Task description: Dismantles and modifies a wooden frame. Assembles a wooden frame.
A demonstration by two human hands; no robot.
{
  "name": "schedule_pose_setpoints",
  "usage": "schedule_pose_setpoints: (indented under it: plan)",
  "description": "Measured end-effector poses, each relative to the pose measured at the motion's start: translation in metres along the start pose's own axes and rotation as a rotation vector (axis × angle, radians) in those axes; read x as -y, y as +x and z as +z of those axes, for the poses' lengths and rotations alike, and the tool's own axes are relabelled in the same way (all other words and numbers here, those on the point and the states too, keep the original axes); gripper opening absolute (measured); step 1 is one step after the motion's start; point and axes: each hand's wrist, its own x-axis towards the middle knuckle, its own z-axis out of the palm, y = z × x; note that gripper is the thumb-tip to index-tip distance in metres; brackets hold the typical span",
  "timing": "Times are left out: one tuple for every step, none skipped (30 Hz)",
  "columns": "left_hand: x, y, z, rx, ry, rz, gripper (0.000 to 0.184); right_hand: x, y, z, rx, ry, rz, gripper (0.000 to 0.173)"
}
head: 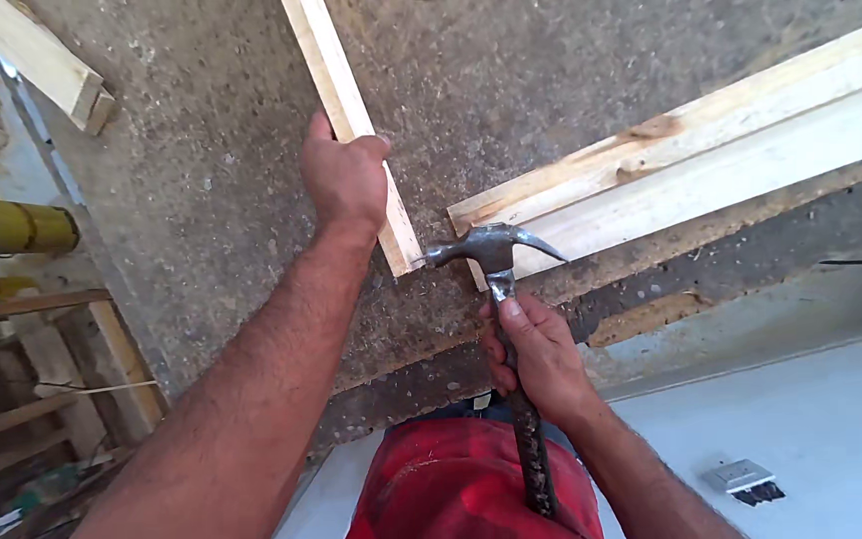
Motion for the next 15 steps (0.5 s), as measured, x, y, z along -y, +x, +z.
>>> schedule_pose_setpoints:
  plan:
    - [0.0,0.0,0.0,-0.001,-0.003,0.002,0.049,0.002,0.0,-0.002,-0.001,-0.001,0.003,0.045]
    - [-0.001,-0.001,0.0,-0.001,-0.002,0.002,0.048,0.004,0.0,-0.006,-0.012,-0.004,-0.002,0.044]
    - [-0.001,-0.001,0.0,-0.003,0.0,0.001,0.047,0.007,-0.001,-0.01,-0.035,-0.002,-0.016,0.044]
    - [-0.001,-0.001,0.0,-0.005,0.001,0.001,0.047,0.01,-0.001,-0.013,-0.064,0.006,-0.036,0.045]
    - [-0.001,-0.001,0.0,-0.007,0.004,0.001,0.046,0.013,-0.001,-0.015,-0.097,0.025,-0.058,0.046]
    - [0.0,-0.001,0.0,-0.01,0.005,0.001,0.045,0.015,-0.001,-0.014,-0.127,0.043,-0.077,0.047]
    - [0.0,-0.001,0.0,-0.006,0.004,0.0,0.045,0.015,-0.001,-0.01,-0.145,0.05,-0.085,0.047]
    - [0.0,-0.001,0.0,-0.004,0.005,0.002,0.046,0.012,-0.001,-0.005,-0.138,0.034,-0.078,0.047]
    - [0.0,-0.001,0.0,-0.008,0.007,0.007,0.046,0.008,-0.001,0.0,-0.103,-0.003,-0.056,0.047]
    - [0.001,0.0,0.0,-0.015,0.01,0.014,0.045,0.006,0.0,0.001,-0.053,-0.041,-0.028,0.046]
    - [0.001,0.0,0.0,-0.021,0.014,0.021,0.043,0.006,-0.001,-0.001,-0.029,-0.057,-0.01,0.045]
    - [0.001,0.001,0.001,-0.025,0.026,0.026,0.043,0.011,-0.002,-0.009,-0.037,-0.064,-0.016,0.044]
    - [0.001,0.002,0.001,-0.026,0.036,0.029,0.043,0.018,-0.003,-0.02,-0.072,-0.051,-0.052,0.043]
    - [0.002,0.002,0.0,-0.028,0.044,0.028,0.042,0.026,-0.005,-0.032,-0.13,-0.019,-0.103,0.043]
    - [0.002,0.002,0.0,-0.027,0.052,0.025,0.042,0.035,-0.006,-0.042,-0.211,0.026,-0.156,0.044]
